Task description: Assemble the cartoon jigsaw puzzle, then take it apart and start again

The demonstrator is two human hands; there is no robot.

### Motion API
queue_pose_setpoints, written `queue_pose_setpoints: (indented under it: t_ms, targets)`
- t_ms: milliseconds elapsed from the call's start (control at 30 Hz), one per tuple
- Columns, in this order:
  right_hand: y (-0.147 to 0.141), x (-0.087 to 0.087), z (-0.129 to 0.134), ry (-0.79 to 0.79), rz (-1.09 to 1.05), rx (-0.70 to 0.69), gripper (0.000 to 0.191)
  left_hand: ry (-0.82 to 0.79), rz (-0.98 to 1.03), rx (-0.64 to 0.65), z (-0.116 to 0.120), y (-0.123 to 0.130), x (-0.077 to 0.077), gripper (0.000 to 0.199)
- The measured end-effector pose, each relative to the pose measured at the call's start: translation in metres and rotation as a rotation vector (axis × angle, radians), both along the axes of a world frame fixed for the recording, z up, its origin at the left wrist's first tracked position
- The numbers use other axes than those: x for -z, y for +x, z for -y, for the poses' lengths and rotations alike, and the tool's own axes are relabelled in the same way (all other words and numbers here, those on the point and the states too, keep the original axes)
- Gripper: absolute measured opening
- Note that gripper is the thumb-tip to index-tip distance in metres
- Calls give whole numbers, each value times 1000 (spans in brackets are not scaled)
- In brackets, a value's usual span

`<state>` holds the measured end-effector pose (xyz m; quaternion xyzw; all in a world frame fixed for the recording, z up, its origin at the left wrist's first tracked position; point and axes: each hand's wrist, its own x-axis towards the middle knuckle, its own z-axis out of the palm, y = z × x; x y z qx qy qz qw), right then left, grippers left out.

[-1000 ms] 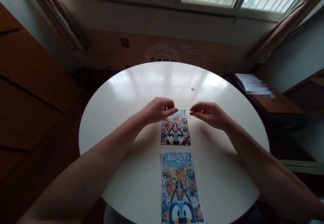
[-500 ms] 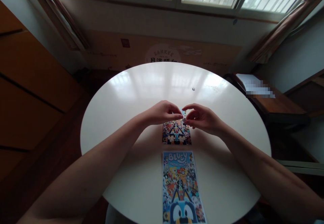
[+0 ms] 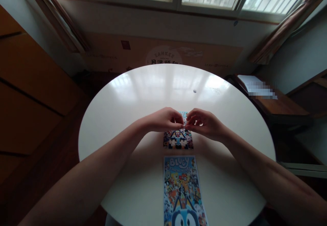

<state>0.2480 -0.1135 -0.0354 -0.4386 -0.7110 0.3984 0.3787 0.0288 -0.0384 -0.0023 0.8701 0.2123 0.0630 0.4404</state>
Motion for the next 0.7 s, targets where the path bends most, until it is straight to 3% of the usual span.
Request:
queue_pose_setpoints:
  t_ms: [167,333,700]
  targets:
    - [7,-6,1,146,98,50,18,-26,-40,-49,-1,0,0,23]
    - [13,-14,2,254,191,-18,11,-159,-22,-130,-4,-1,-1,28]
    - [16,-18,2,354,205,-53,10,-388,38,-159,-5,-4,-2,26]
